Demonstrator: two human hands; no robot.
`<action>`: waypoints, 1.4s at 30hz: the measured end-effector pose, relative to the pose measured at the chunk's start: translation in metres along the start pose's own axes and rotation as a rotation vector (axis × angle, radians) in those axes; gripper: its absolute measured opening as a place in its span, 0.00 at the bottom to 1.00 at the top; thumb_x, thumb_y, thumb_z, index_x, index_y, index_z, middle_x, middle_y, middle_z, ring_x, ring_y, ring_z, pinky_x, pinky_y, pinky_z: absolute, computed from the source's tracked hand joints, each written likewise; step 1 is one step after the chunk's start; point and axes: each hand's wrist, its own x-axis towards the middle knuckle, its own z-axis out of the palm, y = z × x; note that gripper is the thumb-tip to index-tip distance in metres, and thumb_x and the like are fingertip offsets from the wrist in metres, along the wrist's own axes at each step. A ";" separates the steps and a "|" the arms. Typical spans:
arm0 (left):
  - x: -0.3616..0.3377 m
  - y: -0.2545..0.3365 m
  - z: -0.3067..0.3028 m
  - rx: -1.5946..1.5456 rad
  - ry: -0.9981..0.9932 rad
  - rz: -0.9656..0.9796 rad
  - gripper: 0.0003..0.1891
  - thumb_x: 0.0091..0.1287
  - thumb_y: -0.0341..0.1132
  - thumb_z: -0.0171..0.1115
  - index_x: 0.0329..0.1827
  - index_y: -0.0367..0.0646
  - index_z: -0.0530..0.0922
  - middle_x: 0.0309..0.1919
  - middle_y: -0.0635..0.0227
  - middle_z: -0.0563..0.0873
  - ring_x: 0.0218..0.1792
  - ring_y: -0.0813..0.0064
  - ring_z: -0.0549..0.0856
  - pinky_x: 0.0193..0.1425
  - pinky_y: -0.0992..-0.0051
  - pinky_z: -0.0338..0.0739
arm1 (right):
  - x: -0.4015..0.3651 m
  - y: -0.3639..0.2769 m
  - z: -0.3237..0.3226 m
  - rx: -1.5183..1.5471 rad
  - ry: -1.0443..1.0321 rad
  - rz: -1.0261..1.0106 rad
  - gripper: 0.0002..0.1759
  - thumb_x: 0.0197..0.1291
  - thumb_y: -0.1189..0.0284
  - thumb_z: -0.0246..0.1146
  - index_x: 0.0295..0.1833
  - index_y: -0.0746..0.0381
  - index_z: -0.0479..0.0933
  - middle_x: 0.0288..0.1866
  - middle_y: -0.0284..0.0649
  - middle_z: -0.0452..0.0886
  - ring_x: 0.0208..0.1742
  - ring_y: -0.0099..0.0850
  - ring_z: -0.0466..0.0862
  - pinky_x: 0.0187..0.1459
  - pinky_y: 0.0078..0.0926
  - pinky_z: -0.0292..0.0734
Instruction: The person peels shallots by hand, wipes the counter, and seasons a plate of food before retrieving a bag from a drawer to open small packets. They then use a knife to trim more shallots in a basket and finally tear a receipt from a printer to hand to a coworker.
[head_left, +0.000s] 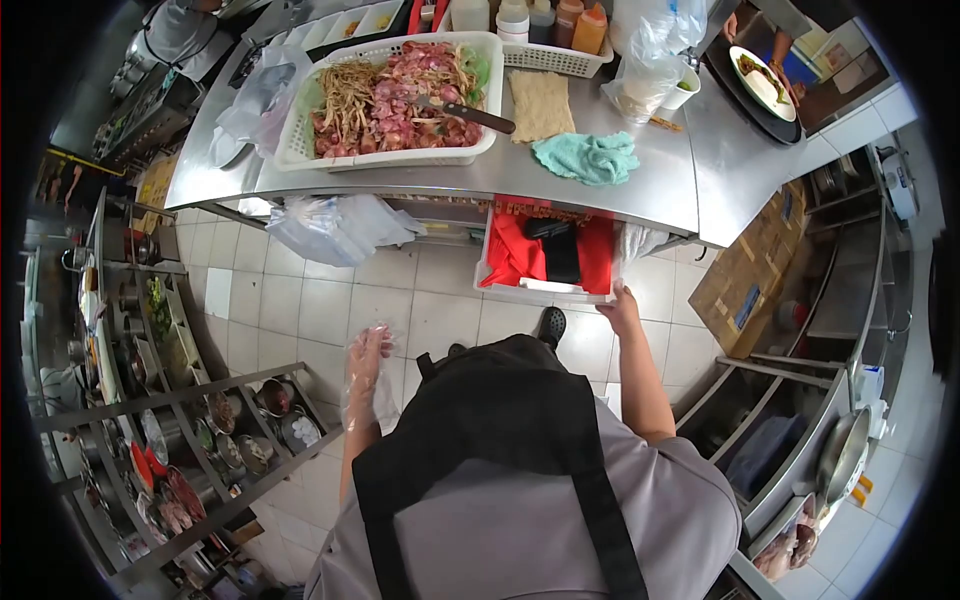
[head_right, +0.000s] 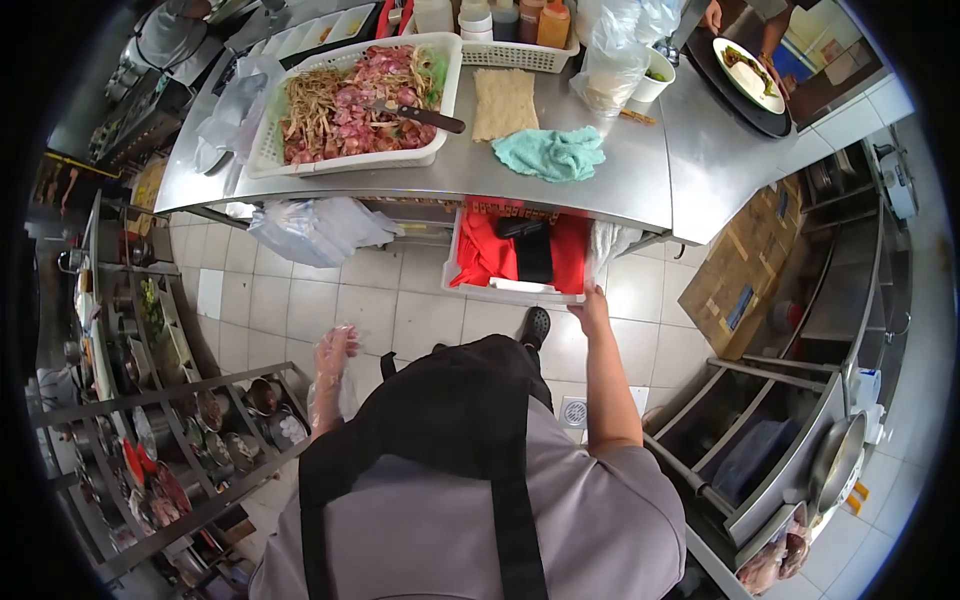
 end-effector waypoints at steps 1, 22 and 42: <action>-0.001 0.000 0.002 -0.022 0.021 -0.005 0.16 0.66 0.43 0.54 0.45 0.38 0.80 0.33 0.66 0.83 0.30 0.77 0.81 0.32 0.79 0.74 | 0.019 0.010 0.003 -0.080 -0.013 -0.125 0.29 0.62 0.68 0.51 0.67 0.66 0.54 0.63 0.55 0.62 0.60 0.50 0.69 0.53 0.54 0.71; -0.012 -0.002 0.028 -0.007 0.012 -0.044 0.18 0.67 0.45 0.52 0.45 0.38 0.80 0.33 0.66 0.82 0.31 0.77 0.80 0.34 0.79 0.73 | 0.001 0.003 0.122 -1.494 -0.183 -1.040 0.19 0.56 0.63 0.60 0.48 0.64 0.75 0.48 0.48 0.77 0.52 0.45 0.74 0.56 0.39 0.68; -0.013 0.003 0.034 -0.099 0.153 -0.012 0.18 0.68 0.43 0.52 0.46 0.36 0.79 0.32 0.66 0.82 0.30 0.77 0.81 0.33 0.79 0.74 | 0.040 -0.007 0.089 -1.452 -0.888 -0.513 0.19 0.50 0.56 0.65 0.37 0.61 0.79 0.34 0.44 0.82 0.39 0.38 0.82 0.41 0.33 0.74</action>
